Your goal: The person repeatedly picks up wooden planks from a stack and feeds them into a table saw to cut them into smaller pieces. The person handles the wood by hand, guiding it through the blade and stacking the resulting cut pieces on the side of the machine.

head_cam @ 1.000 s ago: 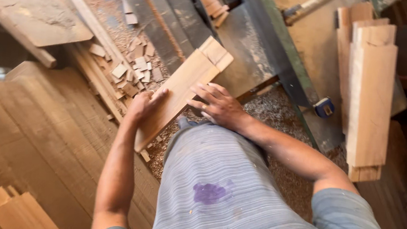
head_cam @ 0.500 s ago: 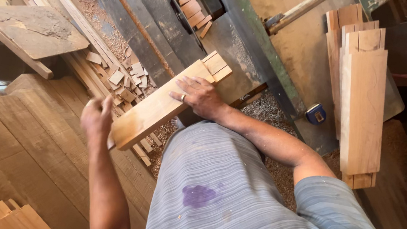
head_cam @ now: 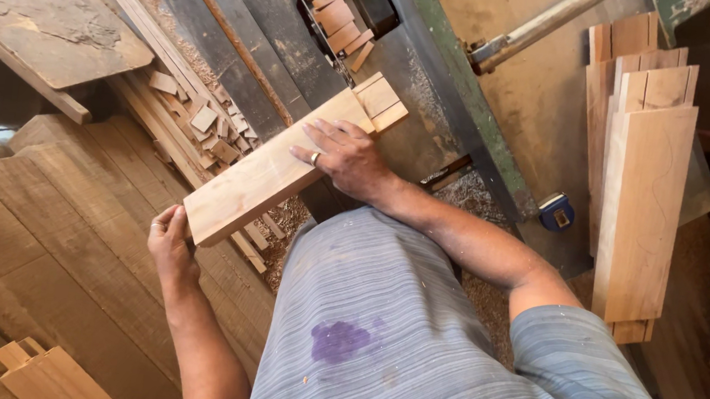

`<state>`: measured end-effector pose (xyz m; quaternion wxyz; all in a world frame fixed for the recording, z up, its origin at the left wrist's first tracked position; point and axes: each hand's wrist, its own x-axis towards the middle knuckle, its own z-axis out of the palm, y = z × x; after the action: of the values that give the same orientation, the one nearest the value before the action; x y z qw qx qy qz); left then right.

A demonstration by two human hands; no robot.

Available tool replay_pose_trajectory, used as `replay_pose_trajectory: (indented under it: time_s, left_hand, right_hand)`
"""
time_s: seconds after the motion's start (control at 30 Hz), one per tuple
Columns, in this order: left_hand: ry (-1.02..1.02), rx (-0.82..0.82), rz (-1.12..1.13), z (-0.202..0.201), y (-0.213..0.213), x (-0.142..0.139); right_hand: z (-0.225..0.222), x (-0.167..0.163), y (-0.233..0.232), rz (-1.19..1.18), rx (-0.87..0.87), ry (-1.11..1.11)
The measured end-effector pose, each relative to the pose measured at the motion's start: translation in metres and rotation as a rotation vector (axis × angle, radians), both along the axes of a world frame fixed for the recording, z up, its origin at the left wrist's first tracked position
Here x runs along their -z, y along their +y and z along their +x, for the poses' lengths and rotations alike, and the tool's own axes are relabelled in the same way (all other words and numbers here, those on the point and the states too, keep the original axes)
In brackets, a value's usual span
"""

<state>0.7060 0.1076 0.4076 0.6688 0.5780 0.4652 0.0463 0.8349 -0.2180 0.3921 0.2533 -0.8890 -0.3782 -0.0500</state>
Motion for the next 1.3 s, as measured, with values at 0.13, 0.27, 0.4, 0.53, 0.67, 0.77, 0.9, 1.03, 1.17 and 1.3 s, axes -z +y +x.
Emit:
replay_pose_trajectory:
  time_s: [0.13,0.27,0.4,0.53,0.67,0.77,0.9,1.03,1.17,1.3]
  left_hand:
    - [-0.105,-0.022,-0.051,0.011,-0.002,0.0]
    - [-0.048,-0.04,-0.044,0.015,-0.001,-0.003]
    - [-0.048,-0.032,-0.038,0.017,0.0,-0.004]
    - [0.005,-0.058,-0.003,0.017,0.0,-0.006]
    - [-0.017,-0.05,-0.016,0.018,0.001,-0.006]
    - [-0.038,-0.049,-0.025,0.019,0.004,-0.004]
    - [-0.031,-0.052,-0.024,0.022,0.008,-0.003]
    - [-0.001,-0.052,-0.009,0.03,0.009,-0.005]
    - [-0.03,-0.017,-0.043,0.029,0.009,-0.011]
    - [-0.068,0.103,-0.13,-0.002,0.012,-0.021]
  right_hand:
    - [0.005,0.001,0.001,-0.01,0.003,-0.005]
    - [0.009,0.002,0.004,-0.029,0.016,-0.027]
    - [0.012,0.002,0.007,-0.023,0.011,-0.027]
    - [0.014,0.002,0.009,-0.04,0.013,-0.036]
    - [0.015,-0.002,0.009,-0.041,0.012,-0.034]
    - [0.017,-0.003,0.009,-0.048,0.005,-0.031]
    - [0.023,0.002,0.012,-0.048,-0.002,-0.045]
    - [0.028,0.007,0.016,-0.046,0.008,-0.029]
    - [0.029,-0.005,0.018,-0.056,0.018,-0.031]
    - [0.027,-0.033,0.013,-0.325,-0.144,0.408]
